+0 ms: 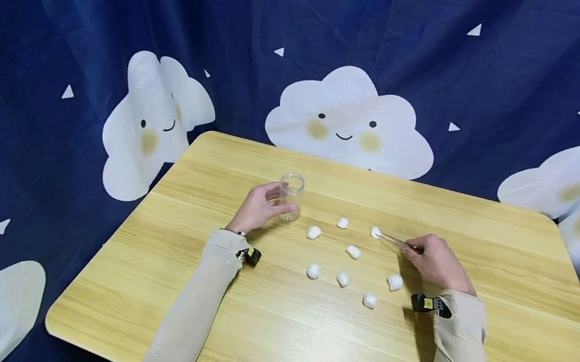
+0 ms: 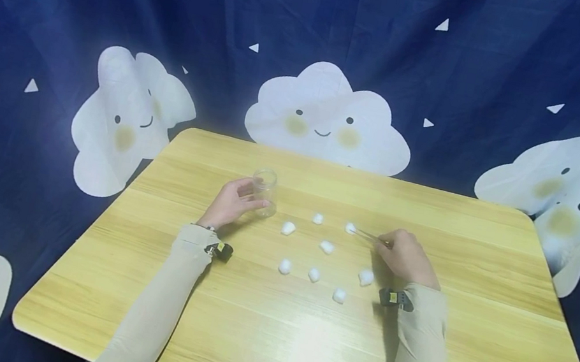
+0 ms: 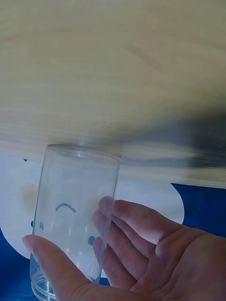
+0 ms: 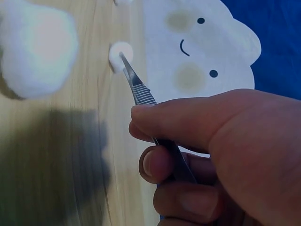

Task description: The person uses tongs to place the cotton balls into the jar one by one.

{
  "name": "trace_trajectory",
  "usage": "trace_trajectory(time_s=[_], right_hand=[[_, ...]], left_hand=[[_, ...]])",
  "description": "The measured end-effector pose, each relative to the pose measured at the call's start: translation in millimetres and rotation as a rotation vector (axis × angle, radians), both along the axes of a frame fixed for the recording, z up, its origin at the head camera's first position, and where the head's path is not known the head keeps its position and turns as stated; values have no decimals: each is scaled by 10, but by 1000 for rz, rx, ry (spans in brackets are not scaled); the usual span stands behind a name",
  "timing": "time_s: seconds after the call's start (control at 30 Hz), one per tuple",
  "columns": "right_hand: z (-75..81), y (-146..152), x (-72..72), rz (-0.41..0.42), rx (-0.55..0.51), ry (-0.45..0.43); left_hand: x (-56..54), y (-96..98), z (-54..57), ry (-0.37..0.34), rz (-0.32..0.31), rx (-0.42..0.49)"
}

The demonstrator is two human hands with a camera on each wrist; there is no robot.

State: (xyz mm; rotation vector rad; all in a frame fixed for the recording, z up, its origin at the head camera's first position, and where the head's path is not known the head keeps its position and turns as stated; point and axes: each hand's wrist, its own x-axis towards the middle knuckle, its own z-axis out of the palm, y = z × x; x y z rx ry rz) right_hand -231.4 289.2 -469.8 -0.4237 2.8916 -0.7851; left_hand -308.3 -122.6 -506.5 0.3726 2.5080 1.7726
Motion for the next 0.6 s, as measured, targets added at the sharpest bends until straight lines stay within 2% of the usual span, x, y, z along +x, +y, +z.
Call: trace_trajectory(time_s=[0.6], right_hand=[[50,-6,40,-22,-14,-23]], left_hand=[[7,5,6,-7,-1,5]])
